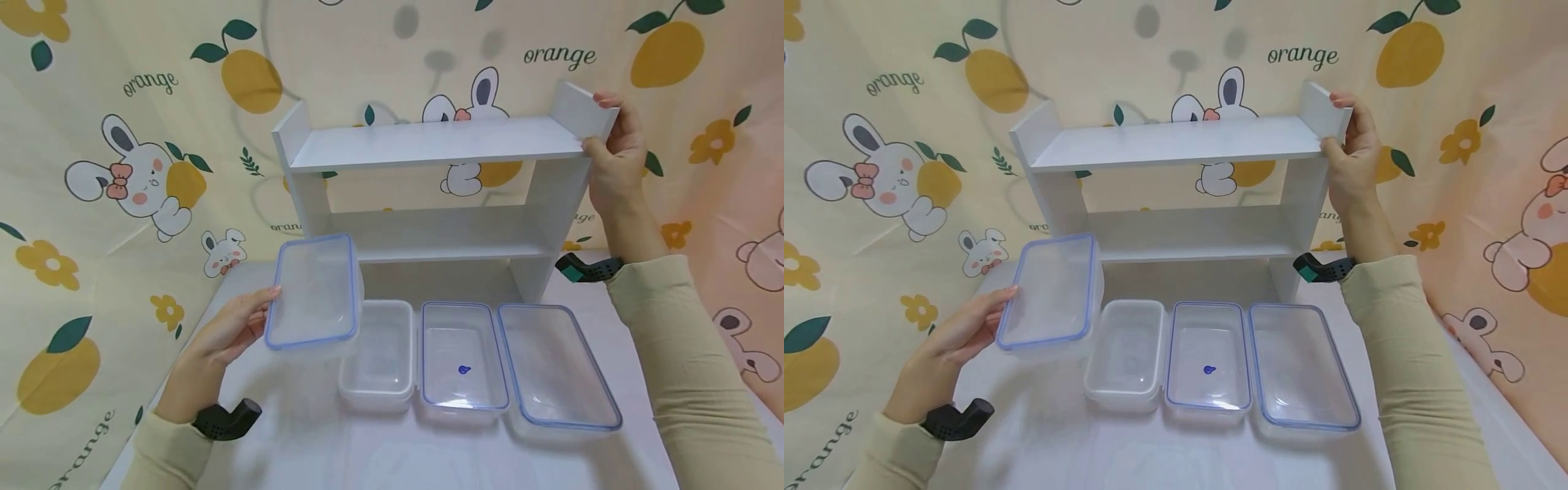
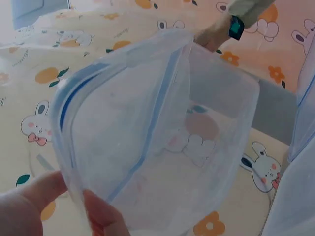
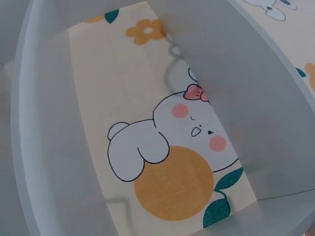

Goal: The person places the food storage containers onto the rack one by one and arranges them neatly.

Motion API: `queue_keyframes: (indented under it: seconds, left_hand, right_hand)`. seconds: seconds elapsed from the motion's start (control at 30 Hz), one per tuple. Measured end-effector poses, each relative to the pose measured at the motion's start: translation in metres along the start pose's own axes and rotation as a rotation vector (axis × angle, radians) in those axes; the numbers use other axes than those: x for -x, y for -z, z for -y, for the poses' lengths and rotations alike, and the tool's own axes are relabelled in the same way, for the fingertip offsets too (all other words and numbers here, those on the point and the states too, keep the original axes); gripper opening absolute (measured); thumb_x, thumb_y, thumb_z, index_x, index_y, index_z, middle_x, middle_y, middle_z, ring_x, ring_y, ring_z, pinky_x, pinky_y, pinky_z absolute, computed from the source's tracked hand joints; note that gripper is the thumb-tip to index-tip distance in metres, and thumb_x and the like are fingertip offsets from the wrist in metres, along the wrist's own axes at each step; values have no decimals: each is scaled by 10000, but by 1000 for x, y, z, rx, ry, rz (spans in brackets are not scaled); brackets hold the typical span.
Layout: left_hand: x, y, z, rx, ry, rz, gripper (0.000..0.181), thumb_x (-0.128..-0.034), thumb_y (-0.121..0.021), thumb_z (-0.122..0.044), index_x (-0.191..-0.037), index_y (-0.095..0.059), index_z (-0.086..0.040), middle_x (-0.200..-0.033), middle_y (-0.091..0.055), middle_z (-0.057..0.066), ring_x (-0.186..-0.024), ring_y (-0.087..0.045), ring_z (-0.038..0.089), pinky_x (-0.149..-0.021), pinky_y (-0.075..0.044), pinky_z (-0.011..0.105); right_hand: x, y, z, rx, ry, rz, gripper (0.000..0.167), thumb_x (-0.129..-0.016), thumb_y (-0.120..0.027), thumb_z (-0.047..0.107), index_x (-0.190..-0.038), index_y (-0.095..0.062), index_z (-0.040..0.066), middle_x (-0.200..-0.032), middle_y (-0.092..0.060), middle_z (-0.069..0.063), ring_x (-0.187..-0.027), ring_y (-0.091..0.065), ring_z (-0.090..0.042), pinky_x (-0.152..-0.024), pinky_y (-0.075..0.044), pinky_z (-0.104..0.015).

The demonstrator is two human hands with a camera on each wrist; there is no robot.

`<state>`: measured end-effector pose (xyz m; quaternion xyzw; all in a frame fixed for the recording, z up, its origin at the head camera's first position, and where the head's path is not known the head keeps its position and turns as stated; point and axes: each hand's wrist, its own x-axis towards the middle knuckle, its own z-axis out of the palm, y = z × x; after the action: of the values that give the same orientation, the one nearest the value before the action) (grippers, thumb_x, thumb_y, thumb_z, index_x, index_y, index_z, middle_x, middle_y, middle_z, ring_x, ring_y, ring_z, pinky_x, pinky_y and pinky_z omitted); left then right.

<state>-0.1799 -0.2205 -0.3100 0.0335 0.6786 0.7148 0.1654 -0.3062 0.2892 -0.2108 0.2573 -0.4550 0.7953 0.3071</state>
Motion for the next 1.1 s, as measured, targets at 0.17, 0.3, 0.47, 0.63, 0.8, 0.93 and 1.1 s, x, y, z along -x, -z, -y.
queue_keyframes:
  seconds: [0.17,0.3,0.47,0.63,0.8,0.93,1.1]
  left_hand:
    - [0,-7,-5,43,3,-32,121,-985,-529,-288,-1018,-607,-202,-962,-675,-122,-889,-627,14,-809,-552,158]
    - [2,-11,-9,93,9,-33,151,-980,-537,-296,-1073,-563,-180,-985,-673,-115,-916,-631,21,-824,-558,163]
    - [0,-17,-15,116,-5,-31,162,-980,-536,-274,-1090,-555,-156,-970,-679,-106,-915,-630,26,-815,-554,166]
    - [-2,-25,-22,135,-39,9,147,-985,-523,-250,-1080,-581,-155,-968,-695,-93,-914,-639,39,-814,-554,176]
    - [-6,-35,-28,167,-74,42,140,-992,-502,-232,-1035,-620,-172,-959,-690,-91,-899,-634,37,-800,-549,179]
    - [-10,-43,-33,182,-86,46,159,-995,-489,-231,-1010,-630,-160,-924,-697,-85,-868,-639,37,-783,-547,179]
    - [-13,-50,-41,195,-95,48,160,-992,-491,-236,-1015,-611,-132,-892,-699,-76,-847,-638,39,-771,-541,172]
  right_hand:
    - [0,0,1,-9,-8,-3,415,-838,-432,-270,-1084,-589,26,-1291,-535,-87,-1258,-425,-255,-1174,-363,-342]
    - [1,0,0,1,-13,-10,425,-839,-425,-271,-1082,-592,34,-1284,-539,-76,-1258,-424,-248,-1181,-349,-345]
    - [0,0,0,18,-8,-17,443,-834,-415,-278,-1088,-599,35,-1287,-542,-75,-1255,-420,-244,-1192,-323,-341]
    - [0,-1,0,16,-1,-16,442,-829,-414,-282,-1083,-602,28,-1283,-544,-82,-1248,-422,-245,-1190,-328,-337]
    - [-1,1,0,30,13,-6,446,-828,-413,-283,-1081,-605,29,-1289,-539,-85,-1247,-422,-250,-1186,-331,-339]
    - [-1,1,0,10,11,2,440,-830,-415,-282,-1078,-604,28,-1280,-545,-86,-1243,-422,-253,-1189,-326,-351]
    - [0,0,1,12,-1,-2,444,-833,-423,-277,-1086,-602,41,-1277,-553,-76,-1247,-426,-248,-1190,-335,-348]
